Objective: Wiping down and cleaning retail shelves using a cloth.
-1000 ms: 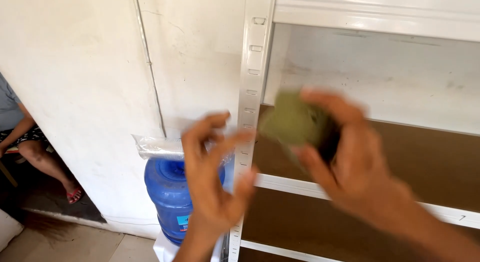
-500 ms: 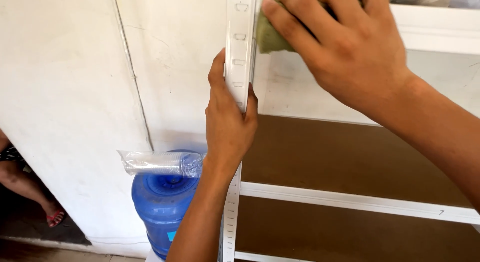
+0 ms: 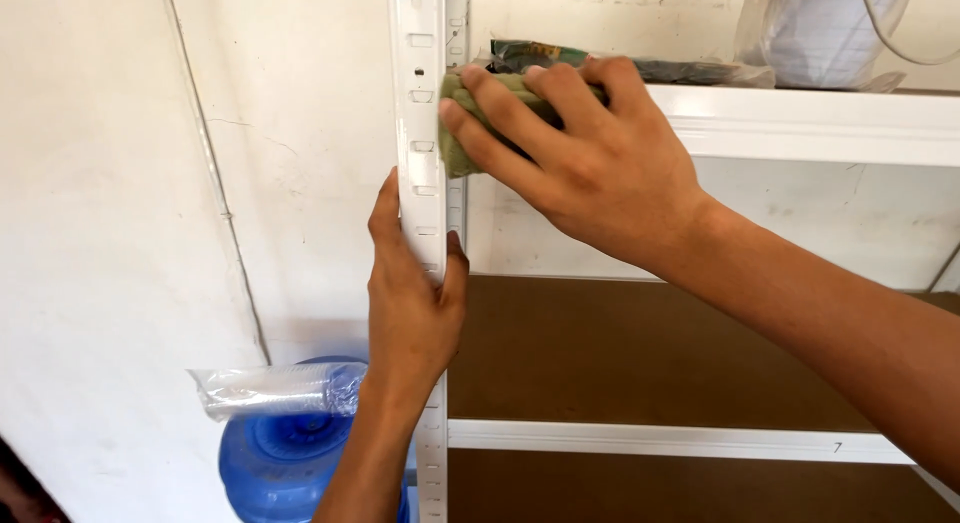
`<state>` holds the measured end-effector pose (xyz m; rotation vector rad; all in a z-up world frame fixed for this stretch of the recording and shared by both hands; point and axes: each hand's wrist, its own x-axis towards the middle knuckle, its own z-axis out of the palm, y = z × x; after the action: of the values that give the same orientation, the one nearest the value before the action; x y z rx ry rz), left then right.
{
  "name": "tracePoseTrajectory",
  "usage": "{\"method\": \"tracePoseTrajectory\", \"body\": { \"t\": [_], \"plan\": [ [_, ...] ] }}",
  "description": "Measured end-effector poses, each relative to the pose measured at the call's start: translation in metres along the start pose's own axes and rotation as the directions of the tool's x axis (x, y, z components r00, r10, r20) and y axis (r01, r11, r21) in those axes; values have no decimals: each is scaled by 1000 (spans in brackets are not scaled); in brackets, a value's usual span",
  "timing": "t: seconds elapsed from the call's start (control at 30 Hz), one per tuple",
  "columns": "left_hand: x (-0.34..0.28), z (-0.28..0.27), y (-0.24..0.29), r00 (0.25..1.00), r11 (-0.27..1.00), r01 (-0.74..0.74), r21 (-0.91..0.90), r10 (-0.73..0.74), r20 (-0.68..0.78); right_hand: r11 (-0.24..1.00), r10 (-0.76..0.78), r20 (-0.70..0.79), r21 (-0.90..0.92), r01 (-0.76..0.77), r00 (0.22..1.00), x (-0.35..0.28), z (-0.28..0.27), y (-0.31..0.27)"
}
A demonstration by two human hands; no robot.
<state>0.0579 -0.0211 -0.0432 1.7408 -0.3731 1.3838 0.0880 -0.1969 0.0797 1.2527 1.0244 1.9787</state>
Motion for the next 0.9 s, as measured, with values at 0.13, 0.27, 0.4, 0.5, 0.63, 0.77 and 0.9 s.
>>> {"method": "tracePoseTrajectory", "body": {
  "t": [0.13,0.27,0.4,0.5,0.63,0.77,0.9],
  "plan": [
    [-1,1,-5,998,996,-57,65,57,5,998,-13,31,-60,15,999,-21,-3,14],
    [-2,-1,-8,998,999,33,22,-34,46,998,-17,95,-56,22,995,-52,0,24],
    [-3,0,-13,999,990,-47,133,45,13,991,-12,129,-127,29,992,-84,-8,42],
    [-6,-3,-12,998,992,49,119,-52,23,973,-23,142,-222,55,990,-103,-18,58],
    [-12,-1,-26,999,999,1,46,1,-44,987,10,170,-160,17,985,-156,-25,79],
    [-18,14,-50,1000,1000,-9,-12,8,-20,995,34,210,-96,-14,977,-182,-41,100],
    [-23,21,-76,1000,998,-21,-58,21,-12,993,37,261,-119,-6,965,-219,-49,123]
  ]
}}
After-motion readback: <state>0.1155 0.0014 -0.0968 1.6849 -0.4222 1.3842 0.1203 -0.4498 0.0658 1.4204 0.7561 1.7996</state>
